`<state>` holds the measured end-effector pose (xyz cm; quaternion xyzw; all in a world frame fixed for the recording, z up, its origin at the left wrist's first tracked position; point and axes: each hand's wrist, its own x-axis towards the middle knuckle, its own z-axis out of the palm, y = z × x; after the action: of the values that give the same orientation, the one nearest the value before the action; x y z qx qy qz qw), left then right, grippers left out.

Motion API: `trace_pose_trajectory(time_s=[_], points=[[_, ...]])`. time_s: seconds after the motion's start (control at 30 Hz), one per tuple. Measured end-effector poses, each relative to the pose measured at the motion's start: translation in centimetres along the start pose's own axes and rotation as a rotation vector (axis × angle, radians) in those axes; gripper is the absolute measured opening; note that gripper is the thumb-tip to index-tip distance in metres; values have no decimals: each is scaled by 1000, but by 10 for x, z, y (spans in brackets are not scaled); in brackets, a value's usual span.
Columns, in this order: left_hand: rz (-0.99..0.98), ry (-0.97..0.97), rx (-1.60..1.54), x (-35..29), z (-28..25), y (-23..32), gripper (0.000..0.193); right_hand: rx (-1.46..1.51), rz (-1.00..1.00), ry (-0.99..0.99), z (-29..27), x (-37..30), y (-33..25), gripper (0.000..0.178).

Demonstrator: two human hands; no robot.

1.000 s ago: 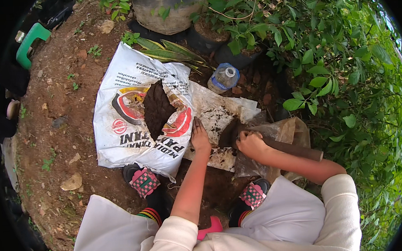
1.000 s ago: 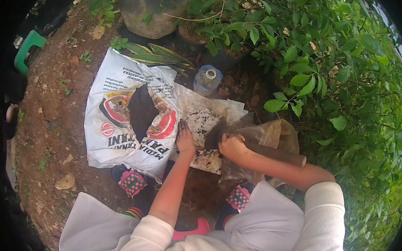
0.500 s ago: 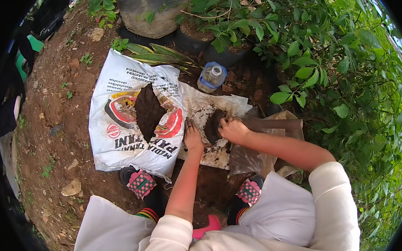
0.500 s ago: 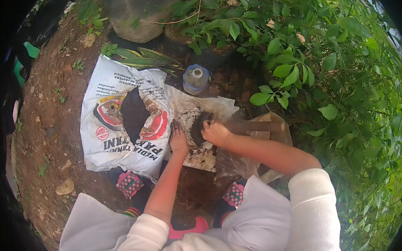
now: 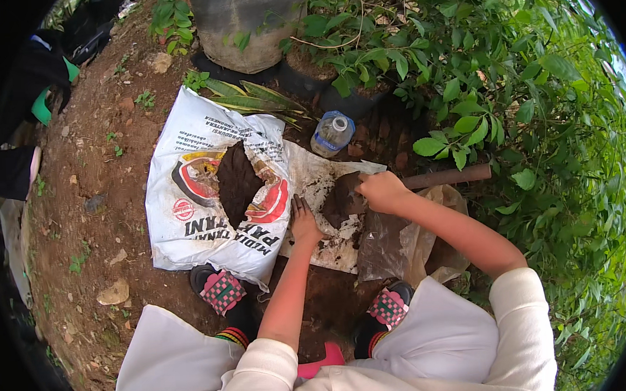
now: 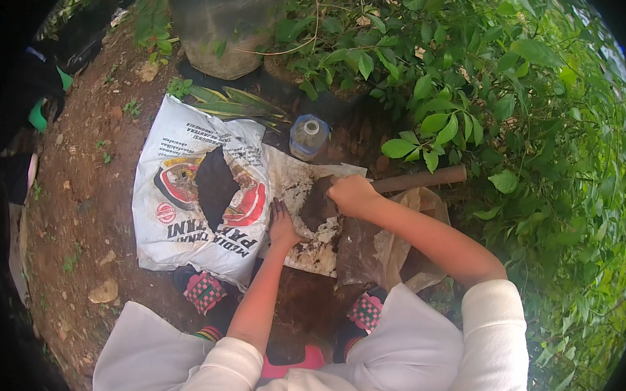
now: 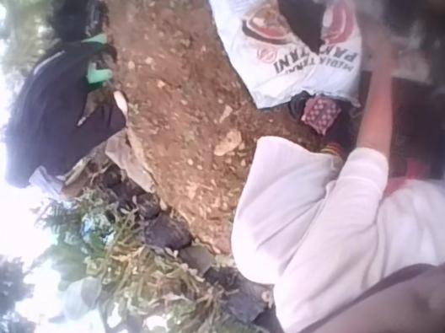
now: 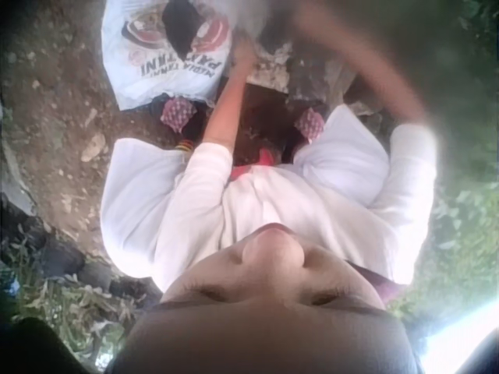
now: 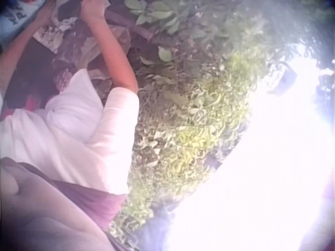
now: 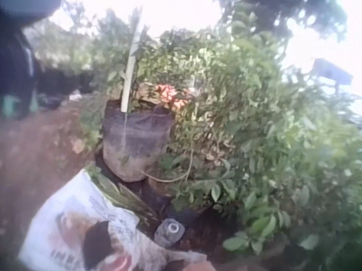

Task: The person sits on the ground and repeatedly crushes soil or compost with a wooden pestle on a white sack. They occasionally add water from a plastic bottle to the mixture and continue pounding.

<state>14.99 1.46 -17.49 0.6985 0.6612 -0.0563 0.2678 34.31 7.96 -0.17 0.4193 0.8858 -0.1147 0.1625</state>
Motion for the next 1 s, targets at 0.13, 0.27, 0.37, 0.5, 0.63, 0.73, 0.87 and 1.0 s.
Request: trace_pose_trajectory(time_s=[0.13, 0.27, 0.37, 0.5, 0.63, 0.73, 0.87, 1.0], points=[[171, 140, -344, -10, -22, 4, 136, 47, 12, 18, -6, -3, -7, 20], [149, -49, -139, -12, -27, 2, 133, -115, -66, 27, -24, 6, -14, 13], [110, -7, -69, -16, -23, -1, 130, -11, -174, 26, -1, 14, -29, 9], [100, 56, -56, -16, -1, -13, 131, -77, -259, -84, 30, 20, -44, 17], [67, 49, -17, -15, 11, -18, 133, 94, -126, -199, 0, 36, -21, 13], [41, 70, -16, -15, 17, -23, 134, 66, -93, -151, -29, 32, -27, 15], [58, 30, -6, -13, 11, -11, 134, -126, -73, -118, 41, 30, -23, 20], [48, 19, 14, -13, 11, -13, 134, 56, -68, -110, 22, 26, 11, 13]])
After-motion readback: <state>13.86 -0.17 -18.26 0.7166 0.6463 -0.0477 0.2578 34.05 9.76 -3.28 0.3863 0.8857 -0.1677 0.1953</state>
